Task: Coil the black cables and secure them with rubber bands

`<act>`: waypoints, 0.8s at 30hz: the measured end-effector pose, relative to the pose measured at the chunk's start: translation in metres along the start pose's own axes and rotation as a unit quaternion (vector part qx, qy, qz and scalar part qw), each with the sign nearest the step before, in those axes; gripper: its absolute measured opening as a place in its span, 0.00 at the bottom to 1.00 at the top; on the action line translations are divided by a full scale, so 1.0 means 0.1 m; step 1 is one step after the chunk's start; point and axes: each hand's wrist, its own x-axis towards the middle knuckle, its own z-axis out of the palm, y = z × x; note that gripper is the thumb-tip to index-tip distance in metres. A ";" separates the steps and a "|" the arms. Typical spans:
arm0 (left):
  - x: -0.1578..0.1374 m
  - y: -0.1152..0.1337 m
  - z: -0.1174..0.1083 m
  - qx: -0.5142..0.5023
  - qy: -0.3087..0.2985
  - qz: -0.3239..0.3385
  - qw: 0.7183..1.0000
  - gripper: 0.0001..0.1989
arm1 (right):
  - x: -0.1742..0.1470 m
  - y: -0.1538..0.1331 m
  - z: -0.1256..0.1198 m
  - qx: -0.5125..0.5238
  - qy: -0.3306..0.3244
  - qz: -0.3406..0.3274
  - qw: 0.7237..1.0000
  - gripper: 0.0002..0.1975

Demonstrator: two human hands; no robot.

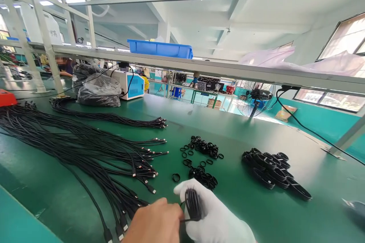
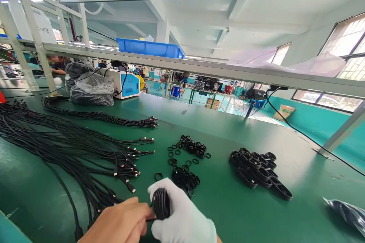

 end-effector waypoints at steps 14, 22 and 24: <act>0.27 0.03 -0.11 -0.510 0.031 -0.024 0.859 0.04 | 0.08 0.32 0.05 0.359 -0.193 -0.051 0.912 0.26; 0.31 -0.03 -0.07 -0.446 0.090 -0.030 0.890 0.10 | 0.11 0.34 -0.02 0.341 -0.148 -0.030 0.928 0.38; 0.25 -0.01 -0.19 -0.340 0.129 -0.035 0.931 0.12 | 0.09 0.33 -0.03 0.340 -0.157 -0.005 0.927 0.41</act>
